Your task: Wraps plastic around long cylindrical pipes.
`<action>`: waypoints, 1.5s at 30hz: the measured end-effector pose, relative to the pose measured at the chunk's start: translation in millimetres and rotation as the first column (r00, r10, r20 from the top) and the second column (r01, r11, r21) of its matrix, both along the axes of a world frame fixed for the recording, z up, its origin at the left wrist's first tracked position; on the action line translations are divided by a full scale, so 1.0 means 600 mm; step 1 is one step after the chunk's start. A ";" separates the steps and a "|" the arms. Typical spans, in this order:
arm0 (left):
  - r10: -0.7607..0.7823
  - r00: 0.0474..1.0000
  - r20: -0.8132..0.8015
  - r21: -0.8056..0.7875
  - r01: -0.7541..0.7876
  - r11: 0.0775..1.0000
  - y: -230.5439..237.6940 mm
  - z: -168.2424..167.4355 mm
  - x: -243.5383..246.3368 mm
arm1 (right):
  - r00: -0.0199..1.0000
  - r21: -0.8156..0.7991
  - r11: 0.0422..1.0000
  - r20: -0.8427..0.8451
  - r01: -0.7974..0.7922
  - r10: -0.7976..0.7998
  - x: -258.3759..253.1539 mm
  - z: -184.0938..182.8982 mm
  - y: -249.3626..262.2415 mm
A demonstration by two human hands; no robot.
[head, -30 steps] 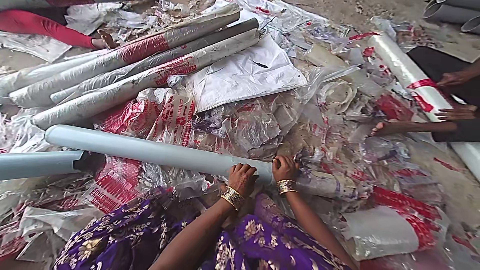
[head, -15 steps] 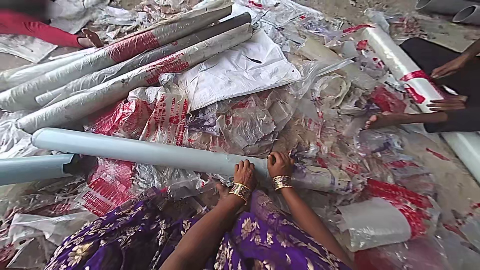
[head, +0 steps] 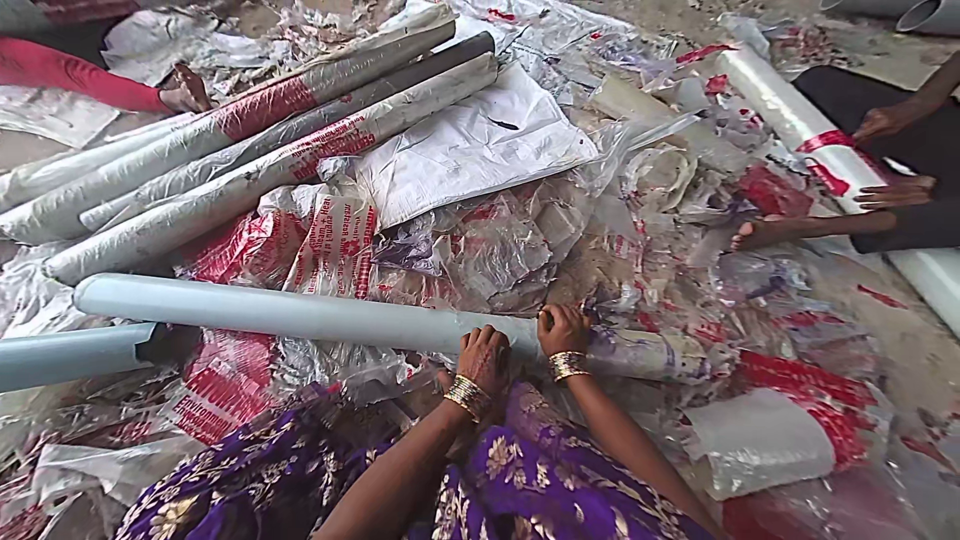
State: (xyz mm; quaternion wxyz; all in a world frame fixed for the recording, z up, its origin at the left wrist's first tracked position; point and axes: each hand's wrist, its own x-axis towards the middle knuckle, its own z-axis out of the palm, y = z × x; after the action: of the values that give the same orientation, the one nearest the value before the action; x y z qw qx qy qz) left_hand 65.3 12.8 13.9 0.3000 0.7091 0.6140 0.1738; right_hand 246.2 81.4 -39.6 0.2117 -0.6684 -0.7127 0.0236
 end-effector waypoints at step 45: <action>-0.021 0.985 -0.173 -0.346 -0.041 0.937 0.042 0.022 0.087 | 1.000 -0.034 0.999 -0.008 0.000 -0.001 -0.001 0.006 -0.001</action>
State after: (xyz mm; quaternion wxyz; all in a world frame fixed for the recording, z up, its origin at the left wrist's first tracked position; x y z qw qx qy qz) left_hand 117.3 37.8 26.9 0.3649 0.6541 0.6626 0.0015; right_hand 245.8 81.1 -36.0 0.2031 -0.6720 -0.7111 0.0386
